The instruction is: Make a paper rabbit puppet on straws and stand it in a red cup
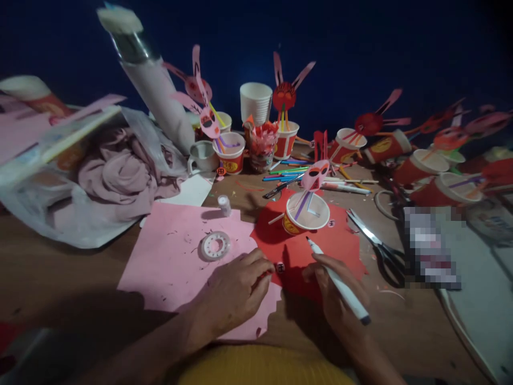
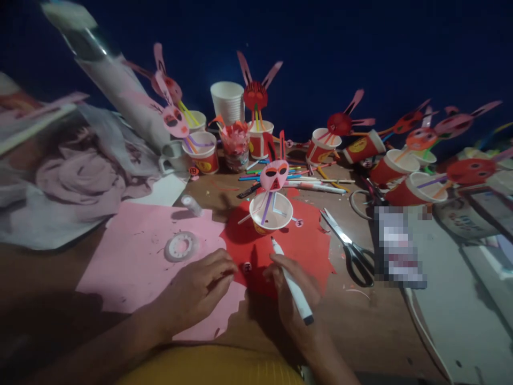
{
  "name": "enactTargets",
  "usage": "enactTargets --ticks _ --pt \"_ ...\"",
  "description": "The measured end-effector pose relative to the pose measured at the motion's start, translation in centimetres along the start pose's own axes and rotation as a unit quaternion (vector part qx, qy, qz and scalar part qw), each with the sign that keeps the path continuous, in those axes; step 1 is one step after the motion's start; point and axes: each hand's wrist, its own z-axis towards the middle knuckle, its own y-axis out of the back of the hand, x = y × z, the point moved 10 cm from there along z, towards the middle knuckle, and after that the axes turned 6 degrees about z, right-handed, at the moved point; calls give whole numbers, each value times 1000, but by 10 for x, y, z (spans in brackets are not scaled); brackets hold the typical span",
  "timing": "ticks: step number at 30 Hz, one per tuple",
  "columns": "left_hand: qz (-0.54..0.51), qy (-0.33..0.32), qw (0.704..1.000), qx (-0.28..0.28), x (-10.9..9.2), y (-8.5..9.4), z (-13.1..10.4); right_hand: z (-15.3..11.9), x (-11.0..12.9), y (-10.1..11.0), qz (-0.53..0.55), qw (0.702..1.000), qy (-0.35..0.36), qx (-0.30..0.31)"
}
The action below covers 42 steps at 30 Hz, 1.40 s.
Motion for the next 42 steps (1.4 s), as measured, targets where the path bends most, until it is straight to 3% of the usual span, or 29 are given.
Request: enactTargets --ticks 5,8,11,16,20,23,28,37,42 --pt "-28 65 997 -34 16 16 -3 -9 36 -7 21 987 147 69" --pt "28 35 999 -27 7 16 -1 -12 53 -7 1 978 182 100" --pt "95 3 995 -19 -2 11 8 -14 58 3 -22 978 199 66" --pt "144 -3 989 -14 -9 5 21 -27 42 11 -70 980 175 66" --pt "112 -2 994 -14 -14 5 24 -34 25 18 -146 973 166 71" --pt "83 6 996 -9 -14 3 26 -28 10 20 -244 955 143 90" --pt "67 34 997 -3 -8 -1 32 -14 -11 21 -366 910 75 179" --pt "62 46 997 -11 -10 2 33 -9 -11 19 -448 866 80 207" --pt "33 47 998 -13 -9 1 33 -6 -7 24 -448 869 79 193"
